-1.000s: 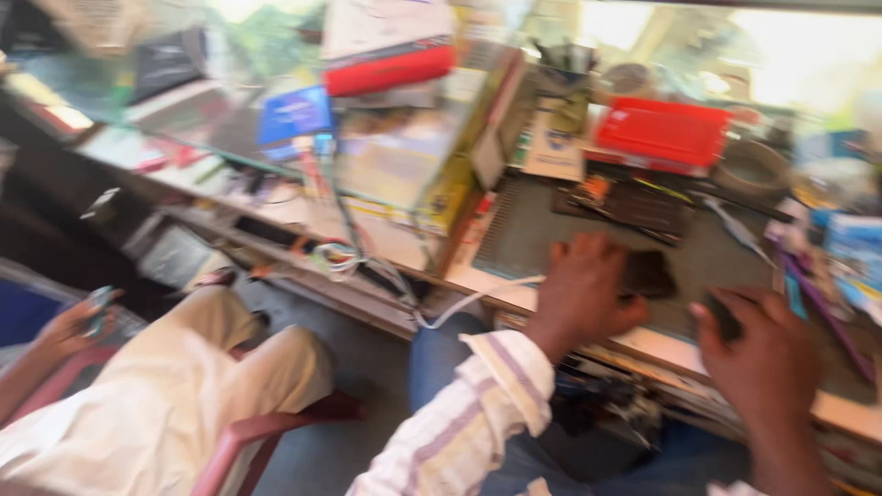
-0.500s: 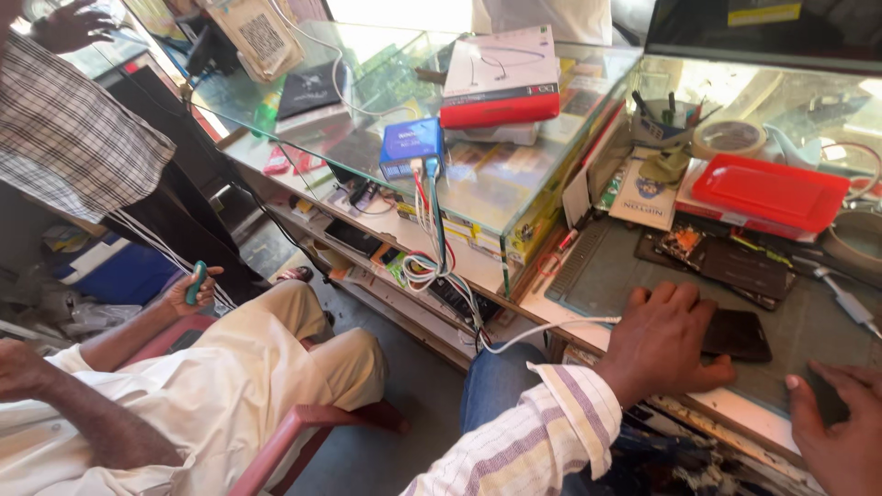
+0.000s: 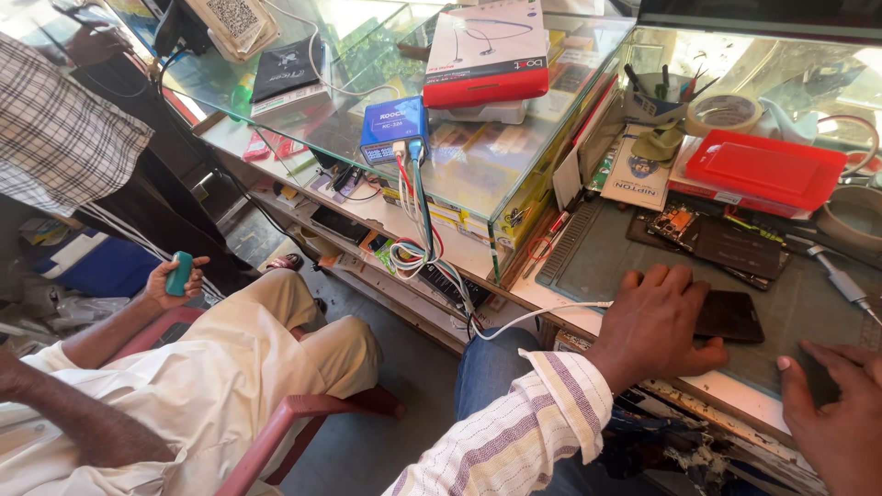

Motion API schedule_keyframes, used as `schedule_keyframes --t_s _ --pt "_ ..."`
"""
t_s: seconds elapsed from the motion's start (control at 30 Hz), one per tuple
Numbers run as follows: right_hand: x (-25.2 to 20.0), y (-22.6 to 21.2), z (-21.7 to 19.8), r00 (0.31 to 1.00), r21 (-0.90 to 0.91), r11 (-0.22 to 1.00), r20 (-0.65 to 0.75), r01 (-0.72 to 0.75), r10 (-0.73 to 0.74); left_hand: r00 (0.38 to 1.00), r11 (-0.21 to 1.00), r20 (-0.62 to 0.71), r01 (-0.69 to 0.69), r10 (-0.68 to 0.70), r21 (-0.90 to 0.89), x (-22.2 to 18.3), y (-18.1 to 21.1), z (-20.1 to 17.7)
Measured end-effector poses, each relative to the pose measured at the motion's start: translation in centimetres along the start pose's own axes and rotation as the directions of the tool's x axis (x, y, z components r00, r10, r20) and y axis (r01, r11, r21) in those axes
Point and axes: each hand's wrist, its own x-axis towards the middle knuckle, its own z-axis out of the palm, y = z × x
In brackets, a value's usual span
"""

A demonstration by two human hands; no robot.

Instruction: The person disassembles a smartphone by removing the back cover and internal components. They then reassemble the device by placing the motherboard and battery back into the chassis and securing the back cover.

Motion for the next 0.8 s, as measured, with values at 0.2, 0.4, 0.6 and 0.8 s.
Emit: schedule_keyframes --t_s 0.2,0.4,0.6,0.8 --pt "-0.4 0.1 0.1 0.994 0.164 0.981 0.048 -0.106 0.099 1.000 1.000 0.011 -0.001 0.001 0.004 0.1 0.1 -0.1" --pt "0.4 -1.8 -1.8 0.999 -0.035 0.998 0.011 -0.048 0.049 1.000 1.000 0.018 -0.003 0.003 -0.001 0.2 0.0 0.1" --pt "1.8 -5.2 -5.2 0.997 -0.029 0.997 0.019 -0.074 0.075 1.000 1.000 0.015 0.000 0.000 -0.005 0.2 0.1 -0.2" --pt "2.8 -7.1 -7.1 0.991 0.011 0.993 0.065 -0.122 0.121 1.000 1.000 0.004 0.007 -0.007 -0.012 0.2 0.2 -0.4"
